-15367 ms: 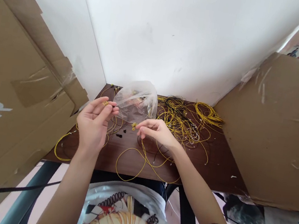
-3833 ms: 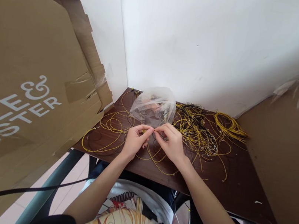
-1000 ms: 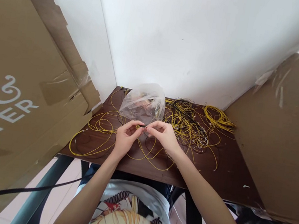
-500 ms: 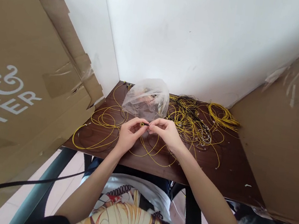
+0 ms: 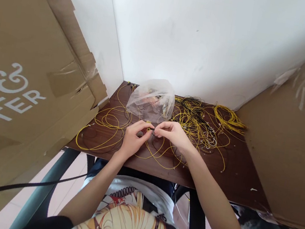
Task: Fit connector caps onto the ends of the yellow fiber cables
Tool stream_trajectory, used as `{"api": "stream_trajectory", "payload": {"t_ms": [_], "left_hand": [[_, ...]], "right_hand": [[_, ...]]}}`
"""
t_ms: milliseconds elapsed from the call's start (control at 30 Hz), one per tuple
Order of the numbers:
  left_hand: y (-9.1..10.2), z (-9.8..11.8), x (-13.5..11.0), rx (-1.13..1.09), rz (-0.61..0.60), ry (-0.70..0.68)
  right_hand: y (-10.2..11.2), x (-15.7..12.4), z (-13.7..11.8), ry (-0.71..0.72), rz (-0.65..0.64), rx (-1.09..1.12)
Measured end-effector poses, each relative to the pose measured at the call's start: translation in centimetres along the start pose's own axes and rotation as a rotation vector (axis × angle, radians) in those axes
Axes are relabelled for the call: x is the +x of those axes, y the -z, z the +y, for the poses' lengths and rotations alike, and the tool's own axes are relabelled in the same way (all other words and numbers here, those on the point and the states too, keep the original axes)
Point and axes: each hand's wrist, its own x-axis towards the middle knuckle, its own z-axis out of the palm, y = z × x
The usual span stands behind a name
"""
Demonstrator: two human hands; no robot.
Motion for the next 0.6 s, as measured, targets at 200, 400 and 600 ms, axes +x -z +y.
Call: {"api": "stream_trajectory", "payload": {"t_ms": [200,400,600], "left_hand": [[0.0,0.0,-0.1,0.007,0.031,0.013],[-0.1,-0.2,-0.2,0.002,0.028,0.026],[0.0,-0.2,-0.3,-0.014,0.015,0.05]], "right_hand": [[0.1,0.3,0.6,0.025,-0.01,0.066],[-0.1,0.6,1.1,0.022,0.007,0.119],[-0.4,0.6,1.1,0.005,-0.003,0.153]]}}
